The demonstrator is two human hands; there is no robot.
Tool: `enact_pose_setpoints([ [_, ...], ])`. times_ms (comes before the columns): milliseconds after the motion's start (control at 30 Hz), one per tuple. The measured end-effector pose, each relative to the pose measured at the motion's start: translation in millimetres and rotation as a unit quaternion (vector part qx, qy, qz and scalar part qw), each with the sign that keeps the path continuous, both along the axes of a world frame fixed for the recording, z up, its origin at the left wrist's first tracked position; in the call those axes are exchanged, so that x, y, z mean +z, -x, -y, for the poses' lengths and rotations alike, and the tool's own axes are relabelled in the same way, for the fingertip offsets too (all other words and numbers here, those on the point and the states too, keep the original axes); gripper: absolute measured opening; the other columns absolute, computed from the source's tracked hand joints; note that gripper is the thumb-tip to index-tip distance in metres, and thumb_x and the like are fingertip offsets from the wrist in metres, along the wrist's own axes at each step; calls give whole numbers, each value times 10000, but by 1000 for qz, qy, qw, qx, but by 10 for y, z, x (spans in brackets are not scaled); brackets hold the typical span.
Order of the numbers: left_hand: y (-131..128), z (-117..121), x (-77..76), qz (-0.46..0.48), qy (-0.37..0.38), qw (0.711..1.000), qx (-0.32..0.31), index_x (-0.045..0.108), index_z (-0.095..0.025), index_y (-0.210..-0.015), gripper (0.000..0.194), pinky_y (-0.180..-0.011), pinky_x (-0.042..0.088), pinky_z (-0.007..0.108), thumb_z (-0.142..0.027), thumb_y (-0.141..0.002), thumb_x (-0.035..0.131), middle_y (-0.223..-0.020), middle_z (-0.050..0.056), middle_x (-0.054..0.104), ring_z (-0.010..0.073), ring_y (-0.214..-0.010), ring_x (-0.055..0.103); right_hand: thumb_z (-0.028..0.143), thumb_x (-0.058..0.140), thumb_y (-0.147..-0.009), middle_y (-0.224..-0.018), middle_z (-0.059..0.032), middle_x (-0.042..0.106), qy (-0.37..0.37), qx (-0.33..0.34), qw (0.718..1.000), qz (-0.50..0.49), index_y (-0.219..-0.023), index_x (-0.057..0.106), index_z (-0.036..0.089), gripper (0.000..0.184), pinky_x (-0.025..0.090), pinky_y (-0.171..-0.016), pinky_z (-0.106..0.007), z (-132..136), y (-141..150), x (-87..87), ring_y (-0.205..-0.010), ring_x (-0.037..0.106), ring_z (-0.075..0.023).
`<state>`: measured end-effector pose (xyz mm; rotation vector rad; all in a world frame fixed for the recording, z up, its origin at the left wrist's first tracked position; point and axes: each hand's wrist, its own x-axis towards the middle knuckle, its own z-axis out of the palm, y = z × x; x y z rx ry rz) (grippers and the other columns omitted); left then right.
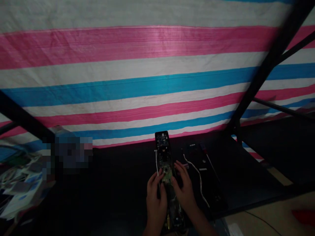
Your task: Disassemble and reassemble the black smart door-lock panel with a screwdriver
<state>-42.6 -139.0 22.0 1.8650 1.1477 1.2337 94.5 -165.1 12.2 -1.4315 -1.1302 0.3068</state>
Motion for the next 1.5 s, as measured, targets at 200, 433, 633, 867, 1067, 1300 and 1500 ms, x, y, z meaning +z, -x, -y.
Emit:
enact_pose_setpoints([
  [200,19,64,112,-30,-5,999,-33,674,-267,-1213,328,-1037,496,526,-229,-945,489,-1352,123,579,294,-1273,559,116,548,-916,-1078,-69,717,49,104,976,186,-1378,561,220,474,494,-945,-401,-608,-161,613,-1012,609,-224],
  [433,11,135,71,45,97,994,-27,597,-232,-1317,421,-1135,380,550,-317,-906,569,-1448,152,529,341,-1364,481,203,555,-969,-1060,-77,720,86,163,933,309,-1184,711,198,265,469,-948,-315,-1031,-203,851,-1030,624,-195],
  [633,0,199,10,127,186,974,-18,334,-176,-1482,687,-1149,386,438,-414,-892,592,-1535,172,450,301,-1421,424,206,488,-1001,-1049,-109,711,102,137,926,336,-1220,677,138,298,463,-928,-297,-1266,-357,892,-1003,645,-191],
  [867,24,102,45,119,232,965,-22,359,-183,-1480,723,-1105,433,446,-445,-859,620,-1521,166,471,318,-1379,481,167,608,-925,-988,-71,697,117,149,907,375,-951,761,160,155,439,-911,-283,-1492,-335,935,-989,606,-182],
  [1067,11,46,-102,121,258,959,-4,495,-194,-1351,641,-973,524,426,-492,-805,649,-1212,132,704,318,-1118,683,162,598,-923,-1035,-74,688,134,127,898,400,-970,761,159,170,420,-959,-295,-1437,-277,879,-1030,584,-189],
  [1300,15,15,-126,137,262,955,-11,494,-183,-1327,659,-955,533,409,-503,-777,668,-1203,135,703,313,-1111,687,193,570,-926,-986,-97,676,165,109,876,440,-927,750,152,185,458,-882,-310,-1428,-255,1002,-979,600,-217],
  [1500,49,19,-65,140,270,952,-35,454,-182,-1350,667,-983,521,433,-475,-793,677,-1217,139,693,313,-1129,676,223,532,-947,-1042,-111,664,185,128,857,464,-978,739,171,216,473,-847,-308,-1452,-283,1059,-969,611,-216],
])
